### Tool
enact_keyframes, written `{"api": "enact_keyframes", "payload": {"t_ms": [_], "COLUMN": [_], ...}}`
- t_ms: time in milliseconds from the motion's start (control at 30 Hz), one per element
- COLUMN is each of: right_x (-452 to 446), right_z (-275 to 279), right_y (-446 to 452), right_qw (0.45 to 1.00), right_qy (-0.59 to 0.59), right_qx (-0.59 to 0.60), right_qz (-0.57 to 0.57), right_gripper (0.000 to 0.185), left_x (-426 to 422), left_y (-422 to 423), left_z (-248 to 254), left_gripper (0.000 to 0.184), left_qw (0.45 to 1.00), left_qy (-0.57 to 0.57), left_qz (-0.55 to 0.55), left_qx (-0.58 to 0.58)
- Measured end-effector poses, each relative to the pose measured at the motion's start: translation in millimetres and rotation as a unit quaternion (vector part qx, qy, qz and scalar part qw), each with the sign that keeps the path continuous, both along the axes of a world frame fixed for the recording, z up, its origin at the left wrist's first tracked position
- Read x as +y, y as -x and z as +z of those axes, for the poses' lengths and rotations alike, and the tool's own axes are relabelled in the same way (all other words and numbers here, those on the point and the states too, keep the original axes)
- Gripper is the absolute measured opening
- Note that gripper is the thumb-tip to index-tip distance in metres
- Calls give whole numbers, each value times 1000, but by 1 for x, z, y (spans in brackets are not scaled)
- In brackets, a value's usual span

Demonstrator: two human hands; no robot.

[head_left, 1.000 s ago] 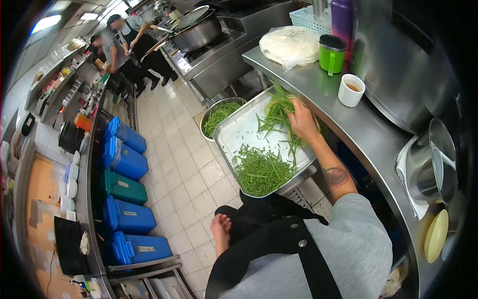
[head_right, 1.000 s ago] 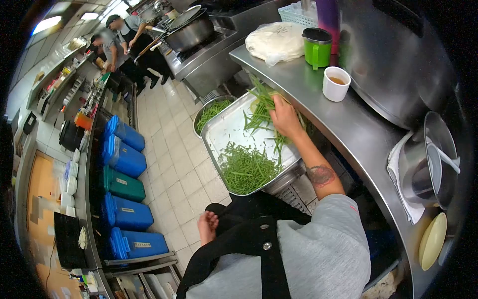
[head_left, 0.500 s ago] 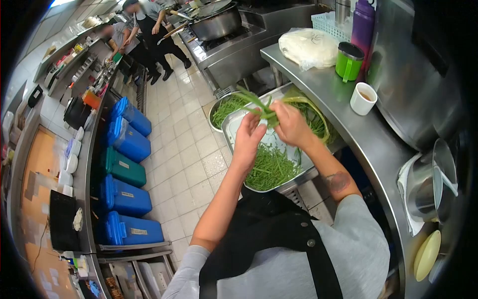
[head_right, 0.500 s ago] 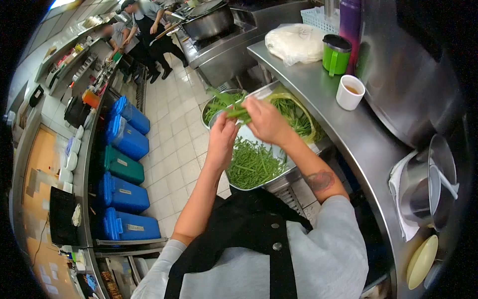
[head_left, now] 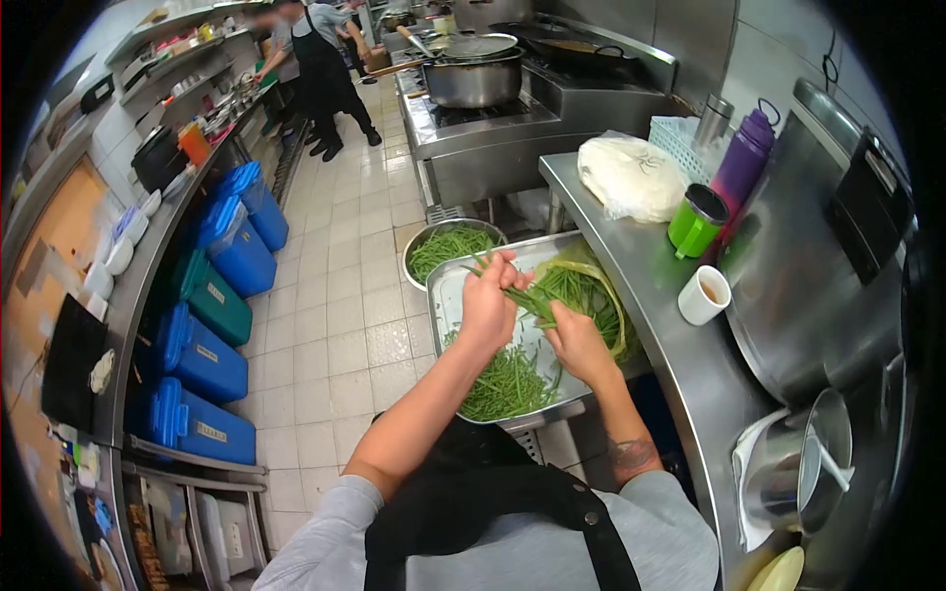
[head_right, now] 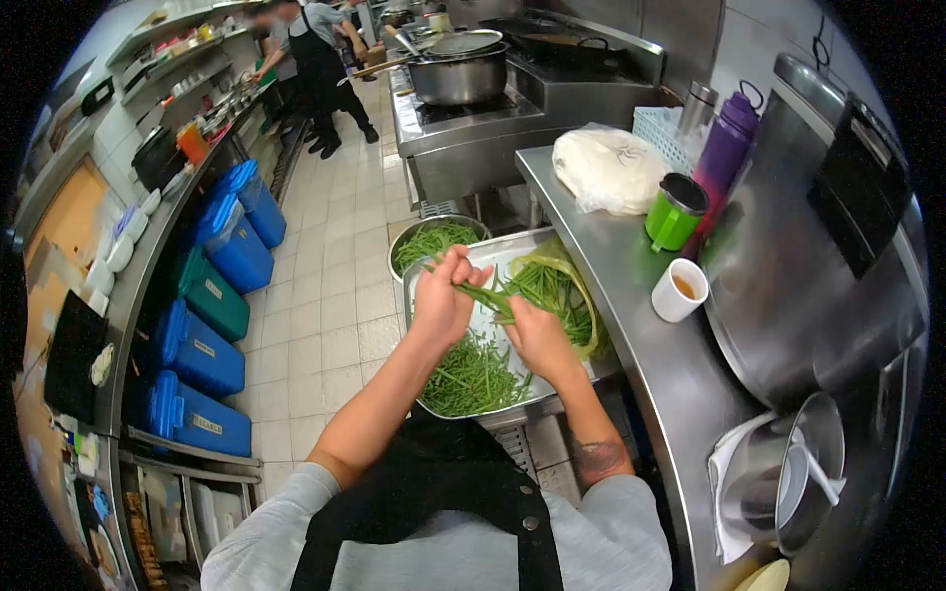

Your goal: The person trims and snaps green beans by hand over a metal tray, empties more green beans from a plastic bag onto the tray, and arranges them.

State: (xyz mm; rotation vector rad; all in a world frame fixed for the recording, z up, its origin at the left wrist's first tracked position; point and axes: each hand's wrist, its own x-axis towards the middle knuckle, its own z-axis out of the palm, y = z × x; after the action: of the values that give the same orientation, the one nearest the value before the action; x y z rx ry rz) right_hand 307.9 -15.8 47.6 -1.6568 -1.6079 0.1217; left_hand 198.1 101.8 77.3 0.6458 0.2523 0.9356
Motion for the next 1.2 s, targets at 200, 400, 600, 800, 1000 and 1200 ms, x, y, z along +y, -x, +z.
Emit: {"api": "enact_keyframes", "payload": {"t_ms": [200,400,600,800,1000,1200], "right_x": [-9,33,50,59,54,54], "right_z": [-18,-5,-2,-15,-27,-55], "right_y": [-26,17,21,16,10,-38], "right_qw": [818,944,959,908,859,989], "right_qy": [-68,-170,-113,-144,-139,-22], "right_qx": [572,232,195,384,492,89], "right_qz": [18,-162,-172,-87,-26,-117], "right_gripper": [12,35,56,67,54,30], "left_x": [29,-39,-24,-16,-2,2], "left_y": [8,-46,-59,-78,-89,-129], "left_z": [4,-38,-51,-58,-97,-135], "left_gripper": [25,35,39,39,40,30], "left_qw": [990,979,997,996,963,939], "left_qy": [-51,-112,9,-11,-73,257], "left_qz": [4,34,-74,-51,40,166], "left_qx": [130,169,10,74,257,155]}}
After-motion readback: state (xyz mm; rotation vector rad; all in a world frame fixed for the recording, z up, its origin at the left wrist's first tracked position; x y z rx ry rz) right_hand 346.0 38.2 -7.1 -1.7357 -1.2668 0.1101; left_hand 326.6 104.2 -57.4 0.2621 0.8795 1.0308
